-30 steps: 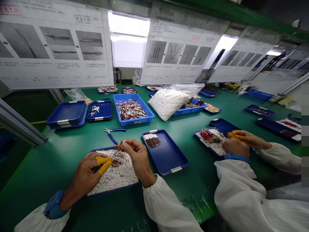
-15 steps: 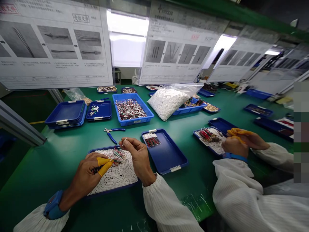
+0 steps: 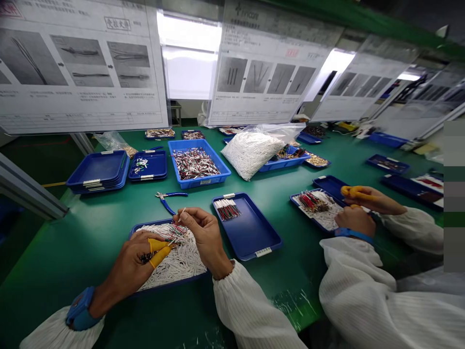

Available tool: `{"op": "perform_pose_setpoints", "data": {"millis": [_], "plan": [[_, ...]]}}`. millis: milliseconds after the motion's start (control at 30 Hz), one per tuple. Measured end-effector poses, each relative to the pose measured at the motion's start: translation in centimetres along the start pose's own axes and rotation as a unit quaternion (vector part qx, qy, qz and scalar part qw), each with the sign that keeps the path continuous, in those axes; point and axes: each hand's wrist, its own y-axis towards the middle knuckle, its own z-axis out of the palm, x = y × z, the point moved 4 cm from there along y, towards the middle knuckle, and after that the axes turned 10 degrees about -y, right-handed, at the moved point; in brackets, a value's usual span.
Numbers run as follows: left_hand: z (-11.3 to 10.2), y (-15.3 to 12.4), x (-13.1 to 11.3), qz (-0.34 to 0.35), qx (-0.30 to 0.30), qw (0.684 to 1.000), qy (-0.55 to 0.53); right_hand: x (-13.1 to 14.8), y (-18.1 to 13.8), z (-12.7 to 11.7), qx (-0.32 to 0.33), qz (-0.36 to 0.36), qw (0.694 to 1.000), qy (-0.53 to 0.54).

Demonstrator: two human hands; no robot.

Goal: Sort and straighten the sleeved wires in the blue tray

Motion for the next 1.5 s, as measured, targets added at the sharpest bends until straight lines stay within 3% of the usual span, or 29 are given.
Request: {"op": "perform_pose_setpoints", "data": {"millis": [267, 533, 633, 733, 1067, 1267, 1500], "plan": [[-0.1, 0.0, 0.1, 0.005, 0.000, 1.000, 0.002, 0.1, -0.1, 0.3, 0.020, 0.001, 1.000, -0.008], [-0.7, 0.3, -0.4, 0.026, 0.000, 1.000, 0.006, 0.7, -0.5, 0.5, 0.101, 0.015, 0.987, -0.128], [-0.9, 0.4, -0.5, 0.024, -0.009, 1.000, -0.009, 0.8, -0.3, 0.1, 0.079, -0.016, 0.986, -0.144], [-1.1, 0.5, -0.5, 0.009, -0.031, 0.999, -0.042, 0.4, -0.2, -0.3, 0.055, -0.040, 0.991, -0.118], [-0.9, 0.3, -0.6, 0.009, -0.057, 0.996, -0.071, -1.1, -1.2, 2.5, 0.103, 0.002, 0.994, -0.049], [-0.8, 0.5, -0.8, -0.011, -0.070, 0.995, -0.066, -1.5, -1.0, 2.0, 0.067, 0.024, 0.997, -0.004], [-1.1, 0.0, -1.0, 0.034, -0.116, 0.991, -0.051, -2.1, -1.4, 2.4, 0.084, 0.068, 0.994, 0.025]]}}
